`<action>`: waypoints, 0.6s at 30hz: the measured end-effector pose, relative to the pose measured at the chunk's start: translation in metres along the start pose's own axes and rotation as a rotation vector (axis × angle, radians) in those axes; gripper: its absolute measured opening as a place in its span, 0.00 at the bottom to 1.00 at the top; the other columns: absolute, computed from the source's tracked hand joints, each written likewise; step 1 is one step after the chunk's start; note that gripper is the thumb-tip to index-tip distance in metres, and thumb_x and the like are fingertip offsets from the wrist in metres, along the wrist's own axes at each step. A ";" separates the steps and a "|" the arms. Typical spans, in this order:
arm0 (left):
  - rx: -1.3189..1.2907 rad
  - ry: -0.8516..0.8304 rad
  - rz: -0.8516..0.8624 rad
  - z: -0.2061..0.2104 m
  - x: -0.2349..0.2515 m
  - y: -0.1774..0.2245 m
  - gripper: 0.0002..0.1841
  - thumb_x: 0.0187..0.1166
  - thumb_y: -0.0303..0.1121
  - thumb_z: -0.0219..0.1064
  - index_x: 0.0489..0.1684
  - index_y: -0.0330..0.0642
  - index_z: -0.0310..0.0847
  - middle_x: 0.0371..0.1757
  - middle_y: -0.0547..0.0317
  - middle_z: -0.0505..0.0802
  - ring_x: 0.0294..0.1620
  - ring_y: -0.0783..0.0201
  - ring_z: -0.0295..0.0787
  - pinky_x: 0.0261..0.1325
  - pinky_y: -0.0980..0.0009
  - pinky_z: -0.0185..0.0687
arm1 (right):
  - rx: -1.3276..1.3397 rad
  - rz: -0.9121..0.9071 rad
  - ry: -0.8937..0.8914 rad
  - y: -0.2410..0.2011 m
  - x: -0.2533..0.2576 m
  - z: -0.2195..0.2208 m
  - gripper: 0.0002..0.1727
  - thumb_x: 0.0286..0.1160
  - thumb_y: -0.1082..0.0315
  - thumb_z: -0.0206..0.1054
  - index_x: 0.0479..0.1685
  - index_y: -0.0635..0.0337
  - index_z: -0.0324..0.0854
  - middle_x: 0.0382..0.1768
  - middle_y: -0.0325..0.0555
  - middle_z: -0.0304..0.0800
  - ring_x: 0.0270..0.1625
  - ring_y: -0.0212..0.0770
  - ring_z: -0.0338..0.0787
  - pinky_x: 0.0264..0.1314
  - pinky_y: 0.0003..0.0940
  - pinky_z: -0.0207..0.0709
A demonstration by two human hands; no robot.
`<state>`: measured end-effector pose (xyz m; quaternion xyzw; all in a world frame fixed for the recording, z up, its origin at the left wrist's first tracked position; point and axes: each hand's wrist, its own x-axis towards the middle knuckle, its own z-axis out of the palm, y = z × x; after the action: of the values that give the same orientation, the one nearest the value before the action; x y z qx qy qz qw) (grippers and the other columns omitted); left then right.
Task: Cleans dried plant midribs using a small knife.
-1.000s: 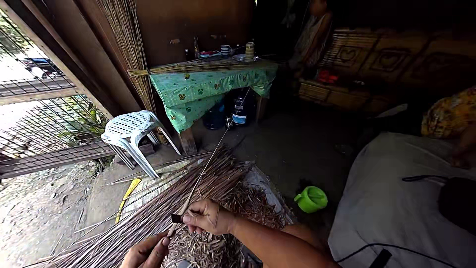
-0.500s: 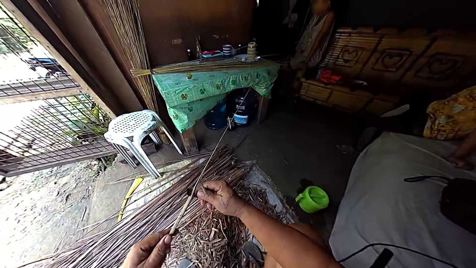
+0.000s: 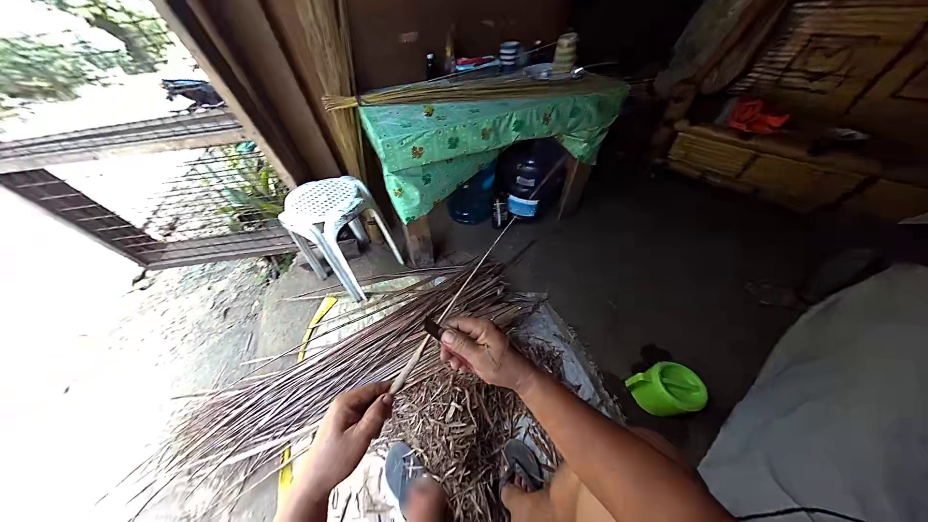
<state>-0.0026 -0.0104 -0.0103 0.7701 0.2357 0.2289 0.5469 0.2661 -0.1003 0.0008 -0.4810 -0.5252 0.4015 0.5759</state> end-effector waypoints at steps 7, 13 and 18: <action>-0.013 -0.046 -0.040 -0.002 0.001 0.000 0.18 0.89 0.44 0.58 0.59 0.44 0.88 0.23 0.70 0.85 0.16 0.77 0.73 0.20 0.80 0.71 | 0.040 0.148 -0.214 0.002 -0.006 0.016 0.15 0.92 0.61 0.53 0.48 0.62 0.80 0.29 0.36 0.89 0.27 0.28 0.87 0.30 0.24 0.82; -0.001 -0.044 -0.030 -0.004 0.000 0.002 0.16 0.88 0.43 0.60 0.56 0.44 0.89 0.22 0.71 0.84 0.16 0.77 0.72 0.20 0.80 0.70 | -0.031 0.033 -0.024 -0.002 0.000 0.001 0.15 0.92 0.62 0.54 0.43 0.63 0.81 0.27 0.34 0.87 0.25 0.26 0.83 0.28 0.21 0.78; -0.001 -0.050 -0.023 -0.002 0.002 0.002 0.16 0.88 0.43 0.60 0.57 0.45 0.90 0.22 0.72 0.83 0.16 0.78 0.70 0.19 0.81 0.67 | -0.034 -0.037 0.085 -0.002 0.003 -0.015 0.15 0.91 0.64 0.55 0.46 0.65 0.83 0.26 0.36 0.87 0.24 0.28 0.84 0.28 0.22 0.79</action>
<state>-0.0024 -0.0084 -0.0074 0.7725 0.2306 0.2033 0.5557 0.2811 -0.0998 0.0036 -0.4975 -0.5156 0.3608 0.5970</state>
